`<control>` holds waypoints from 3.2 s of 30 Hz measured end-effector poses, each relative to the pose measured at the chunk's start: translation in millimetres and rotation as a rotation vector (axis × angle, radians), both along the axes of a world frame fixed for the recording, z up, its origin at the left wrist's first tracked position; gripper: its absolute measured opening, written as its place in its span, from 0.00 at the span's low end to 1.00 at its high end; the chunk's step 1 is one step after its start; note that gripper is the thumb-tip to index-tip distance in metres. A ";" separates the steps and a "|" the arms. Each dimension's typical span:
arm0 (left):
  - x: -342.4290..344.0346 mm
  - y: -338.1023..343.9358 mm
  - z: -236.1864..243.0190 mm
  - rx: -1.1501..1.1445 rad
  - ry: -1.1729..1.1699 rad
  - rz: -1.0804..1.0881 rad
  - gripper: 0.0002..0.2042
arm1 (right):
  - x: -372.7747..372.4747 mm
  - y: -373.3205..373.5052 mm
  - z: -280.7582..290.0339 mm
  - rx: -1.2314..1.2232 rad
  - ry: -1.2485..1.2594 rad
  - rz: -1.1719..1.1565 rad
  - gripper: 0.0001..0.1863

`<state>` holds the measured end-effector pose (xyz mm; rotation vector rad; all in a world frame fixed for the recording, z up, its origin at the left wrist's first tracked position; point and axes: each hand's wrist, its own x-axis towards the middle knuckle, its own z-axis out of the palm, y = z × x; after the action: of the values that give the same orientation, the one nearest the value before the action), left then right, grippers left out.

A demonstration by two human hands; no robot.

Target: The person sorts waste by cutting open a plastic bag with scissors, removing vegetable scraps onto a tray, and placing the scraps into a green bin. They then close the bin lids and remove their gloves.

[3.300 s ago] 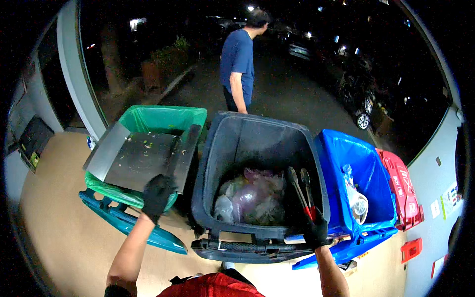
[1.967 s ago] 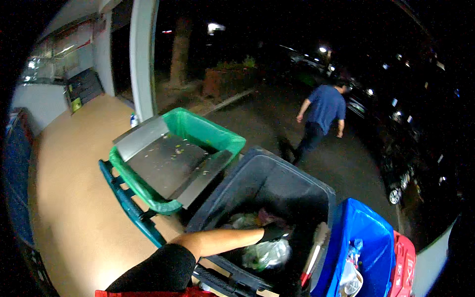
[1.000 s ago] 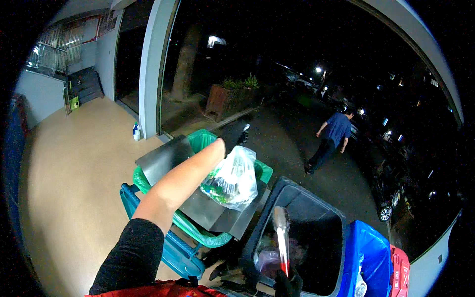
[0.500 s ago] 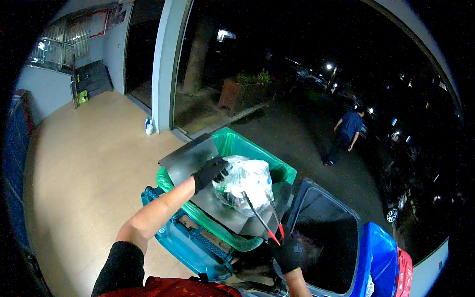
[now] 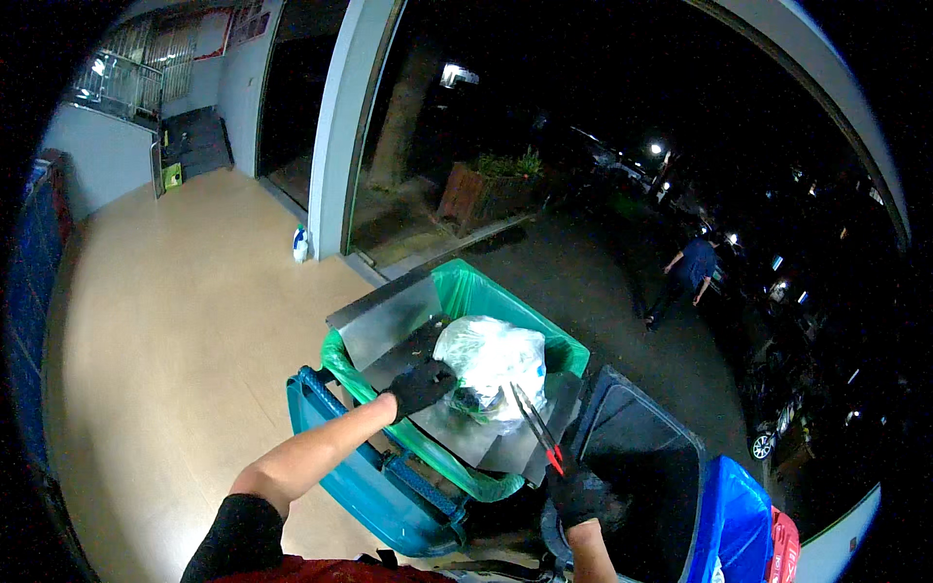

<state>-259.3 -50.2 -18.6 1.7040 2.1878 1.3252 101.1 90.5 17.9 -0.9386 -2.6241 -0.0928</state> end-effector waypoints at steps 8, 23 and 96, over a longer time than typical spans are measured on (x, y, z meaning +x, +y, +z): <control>8.0 90.3 29.0 -0.200 0.426 0.430 0.23 | 14.2 4.5 -7.5 -0.104 0.102 0.067 0.24; -16.1 37.4 60.3 -0.073 -0.633 -0.014 0.11 | -10.4 17.5 -15.9 -0.024 0.040 -0.015 0.25; -74.2 71.5 0.7 -0.132 0.142 0.018 0.11 | -77.2 -73.0 54.6 -0.214 0.403 0.155 0.23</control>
<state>-333.5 21.3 -17.9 1.7838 2.3128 1.0672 24.0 17.5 72.5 -0.7238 -2.3455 0.3828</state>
